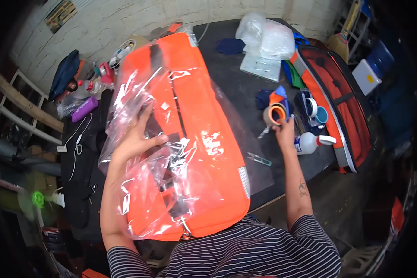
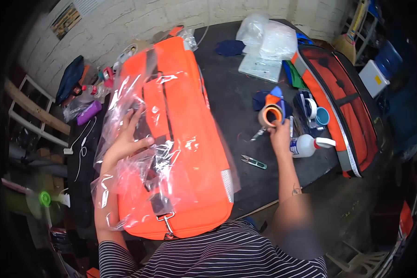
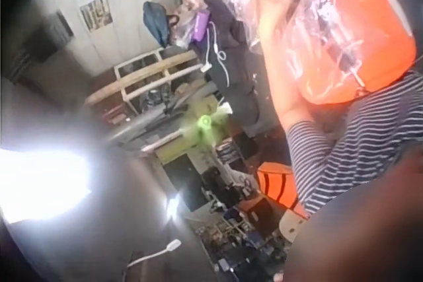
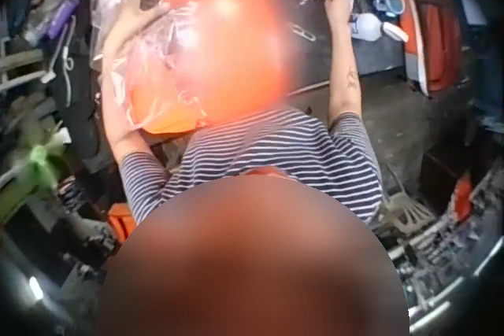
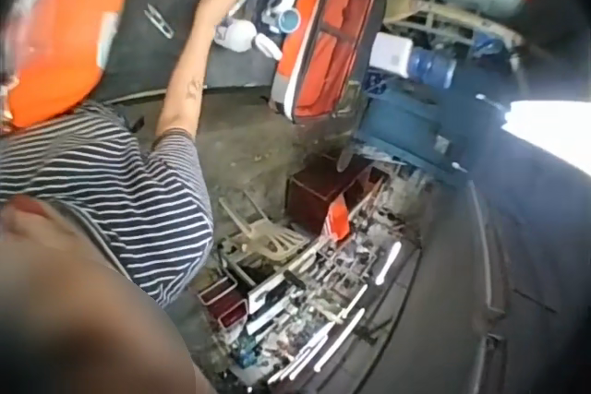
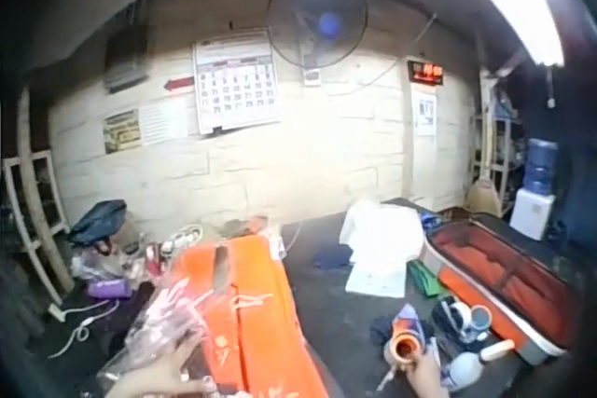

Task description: Packaging an orange trauma kit bag into a clear plastic sleeve and sealing it with tape.

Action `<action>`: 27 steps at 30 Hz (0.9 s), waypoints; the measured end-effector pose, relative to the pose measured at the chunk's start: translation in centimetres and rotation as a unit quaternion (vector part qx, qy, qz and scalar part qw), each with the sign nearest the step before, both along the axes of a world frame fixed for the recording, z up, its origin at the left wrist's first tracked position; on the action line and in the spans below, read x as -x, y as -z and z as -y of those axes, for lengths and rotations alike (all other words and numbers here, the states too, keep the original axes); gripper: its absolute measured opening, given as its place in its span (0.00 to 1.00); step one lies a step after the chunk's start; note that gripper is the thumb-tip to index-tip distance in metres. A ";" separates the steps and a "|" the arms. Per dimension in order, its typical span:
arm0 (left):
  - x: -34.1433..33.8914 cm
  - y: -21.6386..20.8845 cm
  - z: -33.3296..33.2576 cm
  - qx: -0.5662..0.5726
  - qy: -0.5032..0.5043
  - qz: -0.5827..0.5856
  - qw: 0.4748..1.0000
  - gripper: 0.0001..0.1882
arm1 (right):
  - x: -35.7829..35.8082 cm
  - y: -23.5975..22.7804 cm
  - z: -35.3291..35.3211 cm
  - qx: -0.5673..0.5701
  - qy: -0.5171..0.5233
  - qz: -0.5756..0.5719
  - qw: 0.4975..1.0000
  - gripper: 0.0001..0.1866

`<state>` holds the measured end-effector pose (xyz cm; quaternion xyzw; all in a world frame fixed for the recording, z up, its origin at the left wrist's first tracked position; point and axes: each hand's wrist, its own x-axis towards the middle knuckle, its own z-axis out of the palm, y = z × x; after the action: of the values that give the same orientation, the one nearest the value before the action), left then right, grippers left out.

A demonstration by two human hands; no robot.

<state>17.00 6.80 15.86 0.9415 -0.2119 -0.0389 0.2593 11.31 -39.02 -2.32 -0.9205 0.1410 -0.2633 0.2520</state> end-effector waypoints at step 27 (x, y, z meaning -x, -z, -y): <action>7.5 -9.9 4.7 0.180 0.073 0.521 0.831 0.30 | -1.4 -26.7 -20.4 0.096 -0.297 0.101 0.945 0.17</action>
<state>9.50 2.06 25.72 0.7406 -0.3873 0.4771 0.2719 12.75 -18.63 24.36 -0.9088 -0.1908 -0.2807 0.2426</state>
